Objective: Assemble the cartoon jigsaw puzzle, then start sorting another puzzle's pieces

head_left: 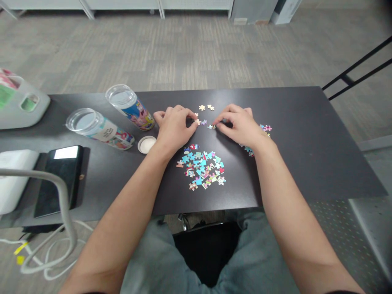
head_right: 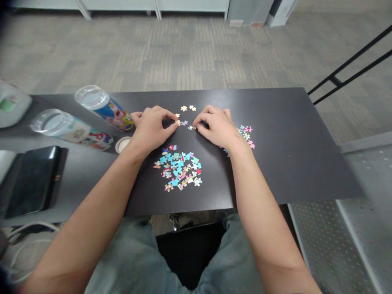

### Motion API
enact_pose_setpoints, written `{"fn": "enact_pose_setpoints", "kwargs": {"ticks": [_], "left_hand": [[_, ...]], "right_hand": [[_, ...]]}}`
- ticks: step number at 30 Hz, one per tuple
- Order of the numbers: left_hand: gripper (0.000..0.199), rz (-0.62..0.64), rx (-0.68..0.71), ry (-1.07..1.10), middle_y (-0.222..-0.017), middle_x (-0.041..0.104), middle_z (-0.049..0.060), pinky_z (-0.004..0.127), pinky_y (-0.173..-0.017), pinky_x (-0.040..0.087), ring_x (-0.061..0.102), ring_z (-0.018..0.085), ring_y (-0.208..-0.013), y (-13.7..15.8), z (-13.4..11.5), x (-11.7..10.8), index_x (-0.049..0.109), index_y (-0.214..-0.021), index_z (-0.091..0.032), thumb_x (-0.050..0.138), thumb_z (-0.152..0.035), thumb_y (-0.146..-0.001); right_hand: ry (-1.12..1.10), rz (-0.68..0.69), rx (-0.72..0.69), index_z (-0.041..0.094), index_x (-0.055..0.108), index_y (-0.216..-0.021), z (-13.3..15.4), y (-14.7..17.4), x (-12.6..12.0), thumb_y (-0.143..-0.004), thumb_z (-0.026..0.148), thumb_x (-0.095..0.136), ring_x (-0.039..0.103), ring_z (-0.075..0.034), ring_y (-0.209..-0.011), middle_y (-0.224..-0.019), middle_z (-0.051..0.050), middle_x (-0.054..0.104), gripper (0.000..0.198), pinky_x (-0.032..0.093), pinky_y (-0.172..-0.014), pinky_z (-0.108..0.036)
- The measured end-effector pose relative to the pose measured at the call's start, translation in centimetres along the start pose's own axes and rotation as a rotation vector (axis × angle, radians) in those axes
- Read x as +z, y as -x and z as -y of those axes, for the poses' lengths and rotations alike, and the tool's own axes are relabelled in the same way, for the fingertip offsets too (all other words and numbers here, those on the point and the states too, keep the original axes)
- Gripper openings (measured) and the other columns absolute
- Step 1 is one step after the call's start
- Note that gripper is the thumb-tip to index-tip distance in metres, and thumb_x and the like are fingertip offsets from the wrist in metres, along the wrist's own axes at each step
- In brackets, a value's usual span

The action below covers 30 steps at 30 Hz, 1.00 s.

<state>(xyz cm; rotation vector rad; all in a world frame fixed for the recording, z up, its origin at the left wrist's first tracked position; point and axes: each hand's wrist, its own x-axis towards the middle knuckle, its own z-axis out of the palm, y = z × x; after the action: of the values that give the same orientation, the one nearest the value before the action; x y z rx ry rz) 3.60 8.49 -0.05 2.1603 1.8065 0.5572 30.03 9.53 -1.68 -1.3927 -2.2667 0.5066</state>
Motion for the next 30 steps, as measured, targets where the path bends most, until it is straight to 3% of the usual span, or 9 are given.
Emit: {"fn": "enact_pose_setpoints", "kwargs": {"ticks": [7, 10, 13, 16, 20, 25, 30], "left_hand": [[0.012, 0.067, 0.047, 0.202, -0.122, 0.091, 0.005, 0.055, -0.123, 0.051, 0.079, 0.031, -0.122, -0.5, 0.8, 0.0, 0.080, -0.117, -0.028, 0.082, -0.020, -0.108], [0.020, 0.106, 0.091, 0.272, -0.119, 0.092, 0.005, 0.052, -0.119, 0.055, 0.082, 0.028, -0.116, -0.3, 0.9, -0.5, 0.083, -0.116, -0.026, 0.081, -0.012, -0.101], [0.029, 0.135, 0.091, 0.317, -0.120, 0.093, 0.005, 0.052, -0.118, 0.055, 0.084, 0.028, -0.116, 0.3, 0.6, -1.1, 0.087, -0.119, -0.024, 0.080, -0.007, -0.096], [0.022, 0.071, 0.049, 0.228, -0.116, 0.091, 0.003, 0.059, -0.124, 0.048, 0.083, 0.029, -0.111, 0.6, 0.2, -1.2, 0.089, -0.119, -0.025, 0.079, -0.011, -0.105], [0.015, 0.001, 0.030, 0.108, -0.126, 0.086, 0.006, 0.059, -0.124, 0.045, 0.079, 0.032, -0.120, 0.3, 0.4, -0.6, 0.087, -0.122, -0.026, 0.089, -0.020, -0.108], [0.034, 0.111, 0.057, 0.116, -0.130, 0.082, 0.005, 0.054, -0.121, 0.048, 0.075, 0.034, -0.126, 0.0, 1.6, -0.9, 0.086, -0.128, -0.027, 0.104, -0.025, -0.099], [0.087, 0.288, 0.180, 0.010, -0.151, 0.072, 0.009, 0.062, -0.135, 0.040, 0.066, 0.045, -0.148, 0.7, 1.7, -2.2, 0.082, -0.150, -0.032, 0.126, -0.044, -0.075]], "right_hand": [[-0.130, 0.163, -0.097, 0.037, 0.098, -0.112, 0.3, 0.9, -0.9, -0.106, 0.024, 0.078, 0.075, -0.037, -0.142, -0.138, -0.007, 0.084, 0.025, 0.041, -0.134, -0.065], [-0.171, 0.226, -0.155, 0.035, 0.098, -0.102, 0.6, 0.9, -1.2, -0.107, 0.022, 0.073, 0.079, -0.034, -0.131, -0.129, -0.005, 0.085, 0.029, 0.040, -0.133, -0.064], [-0.129, 0.126, -0.114, 0.032, 0.096, -0.109, 0.6, 0.4, -1.1, -0.110, 0.018, 0.062, 0.080, -0.033, -0.119, -0.121, -0.007, 0.087, 0.036, 0.046, -0.126, -0.061], [-0.076, 0.020, -0.026, 0.030, 0.093, -0.120, 0.3, -0.1, -0.7, -0.109, 0.018, 0.062, 0.079, -0.033, -0.112, -0.123, -0.010, 0.087, 0.034, 0.052, -0.114, -0.056], [-0.030, 0.011, -0.014, 0.029, 0.092, -0.126, 0.1, -0.1, 0.0, -0.109, 0.021, 0.066, 0.076, -0.031, -0.103, -0.122, -0.010, 0.085, 0.032, 0.053, -0.111, -0.052], [0.019, 0.027, -0.042, 0.032, 0.090, -0.148, 0.6, 0.0, 0.8, -0.115, 0.020, 0.063, 0.078, -0.036, -0.126, -0.136, -0.012, 0.083, 0.044, 0.051, -0.120, -0.056], [0.043, 0.056, -0.042, 0.033, 0.087, -0.158, 1.0, -0.1, 0.9, -0.120, 0.021, 0.062, 0.079, -0.037, -0.132, -0.143, -0.013, 0.082, 0.048, 0.051, -0.123, -0.057]]}}
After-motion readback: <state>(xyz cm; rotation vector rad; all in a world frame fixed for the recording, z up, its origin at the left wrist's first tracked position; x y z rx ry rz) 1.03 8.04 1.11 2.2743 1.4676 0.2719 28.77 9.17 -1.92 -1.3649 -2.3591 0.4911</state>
